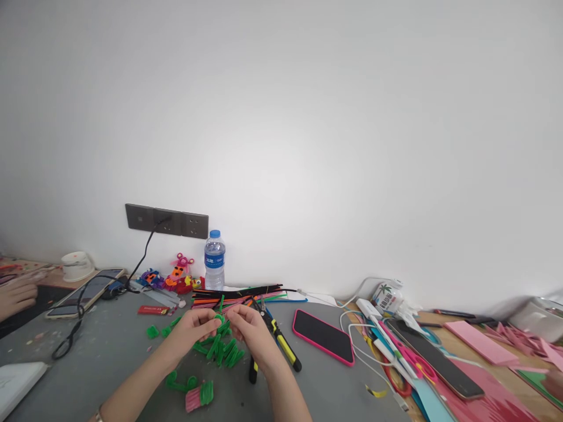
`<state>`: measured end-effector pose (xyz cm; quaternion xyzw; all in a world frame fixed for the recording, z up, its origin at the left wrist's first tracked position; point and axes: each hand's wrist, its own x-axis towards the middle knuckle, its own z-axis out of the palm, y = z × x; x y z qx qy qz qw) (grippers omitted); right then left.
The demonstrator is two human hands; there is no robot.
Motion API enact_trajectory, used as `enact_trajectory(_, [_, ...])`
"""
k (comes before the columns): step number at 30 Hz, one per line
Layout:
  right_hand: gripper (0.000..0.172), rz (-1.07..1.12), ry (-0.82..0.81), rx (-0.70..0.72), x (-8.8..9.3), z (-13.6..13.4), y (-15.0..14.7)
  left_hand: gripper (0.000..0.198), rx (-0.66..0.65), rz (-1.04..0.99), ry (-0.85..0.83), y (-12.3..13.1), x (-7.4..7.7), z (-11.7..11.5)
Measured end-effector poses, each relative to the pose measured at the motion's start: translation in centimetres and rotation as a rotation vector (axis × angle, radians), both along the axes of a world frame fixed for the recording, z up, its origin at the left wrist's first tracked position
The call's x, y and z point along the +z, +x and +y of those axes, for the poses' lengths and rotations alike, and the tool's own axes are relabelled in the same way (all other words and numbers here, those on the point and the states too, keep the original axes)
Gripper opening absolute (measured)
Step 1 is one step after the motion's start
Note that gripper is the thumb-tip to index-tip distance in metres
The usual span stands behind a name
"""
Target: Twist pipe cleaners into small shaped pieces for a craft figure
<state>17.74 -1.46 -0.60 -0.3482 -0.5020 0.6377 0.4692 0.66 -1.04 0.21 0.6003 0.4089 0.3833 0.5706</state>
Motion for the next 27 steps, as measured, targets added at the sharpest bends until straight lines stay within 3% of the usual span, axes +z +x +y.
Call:
enact_trajectory(12, [0.041,-0.143,0.059,-0.032,0.8,-0.2,0.1,0.037,-0.076,0.081,0.068,0.2,-0.5,0.1])
enact_trajectory(21, [0.045,0.0,0.062,-0.309,0.4,0.7,1.0,0.04,0.007,0.021,0.011,0.2,-0.2,-0.1])
enact_trajectory(27, [0.045,-0.008,0.04,-0.216,-0.2,0.7,0.4,0.046,0.082,-0.074,-0.016,0.4,0.3,-0.1])
